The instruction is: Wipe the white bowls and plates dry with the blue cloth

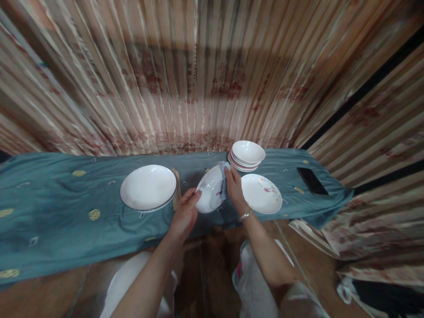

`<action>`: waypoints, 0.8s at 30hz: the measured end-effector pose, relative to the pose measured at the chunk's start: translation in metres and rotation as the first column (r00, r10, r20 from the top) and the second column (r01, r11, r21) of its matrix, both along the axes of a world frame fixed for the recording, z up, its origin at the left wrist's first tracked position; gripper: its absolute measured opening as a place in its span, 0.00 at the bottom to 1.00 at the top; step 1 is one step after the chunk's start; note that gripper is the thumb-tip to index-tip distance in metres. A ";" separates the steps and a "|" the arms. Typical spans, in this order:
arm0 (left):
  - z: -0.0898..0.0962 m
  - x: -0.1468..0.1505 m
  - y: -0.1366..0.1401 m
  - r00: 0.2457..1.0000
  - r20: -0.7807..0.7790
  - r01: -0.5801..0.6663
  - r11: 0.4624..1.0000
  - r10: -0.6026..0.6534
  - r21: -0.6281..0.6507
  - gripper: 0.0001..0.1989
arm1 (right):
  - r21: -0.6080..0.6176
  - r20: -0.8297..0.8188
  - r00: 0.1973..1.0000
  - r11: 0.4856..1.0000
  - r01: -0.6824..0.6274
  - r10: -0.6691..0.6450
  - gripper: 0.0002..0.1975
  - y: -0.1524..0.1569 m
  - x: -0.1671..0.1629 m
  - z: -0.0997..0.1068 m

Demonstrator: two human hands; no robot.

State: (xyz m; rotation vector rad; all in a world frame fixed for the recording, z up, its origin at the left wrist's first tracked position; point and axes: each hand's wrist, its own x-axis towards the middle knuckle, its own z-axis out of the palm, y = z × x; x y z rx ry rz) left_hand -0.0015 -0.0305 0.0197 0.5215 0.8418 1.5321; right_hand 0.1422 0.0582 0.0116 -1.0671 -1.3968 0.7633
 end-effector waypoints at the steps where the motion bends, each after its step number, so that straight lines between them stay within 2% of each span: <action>1: 0.000 -0.001 0.001 1.000 0.023 -0.002 1.000 0.003 -0.013 0.15 | -0.006 0.015 1.000 1.000 0.007 -0.007 0.22 0.001 0.000 -0.003; 7: 0.001 -0.006 0.002 0.983 0.163 -0.063 0.992 0.080 -0.108 0.17 | -0.108 0.073 0.993 0.990 0.096 -0.089 0.29 0.006 -0.008 -0.036; 11: -0.003 -0.011 0.001 0.978 0.194 -0.051 0.993 0.072 -0.111 0.14 | -0.110 0.117 0.987 0.986 0.126 -0.113 0.30 0.000 -0.015 -0.054; 17: -0.005 -0.016 0.004 0.982 0.184 -0.013 0.992 0.036 -0.125 0.09 | -0.095 0.117 0.987 0.989 0.117 -0.106 0.32 -0.012 -0.016 -0.061; 24: 0.007 -0.017 0.009 0.966 0.251 -0.027 0.992 0.058 -0.126 0.09 | -0.106 0.094 0.991 0.989 0.102 -0.093 0.36 -0.032 -0.026 -0.062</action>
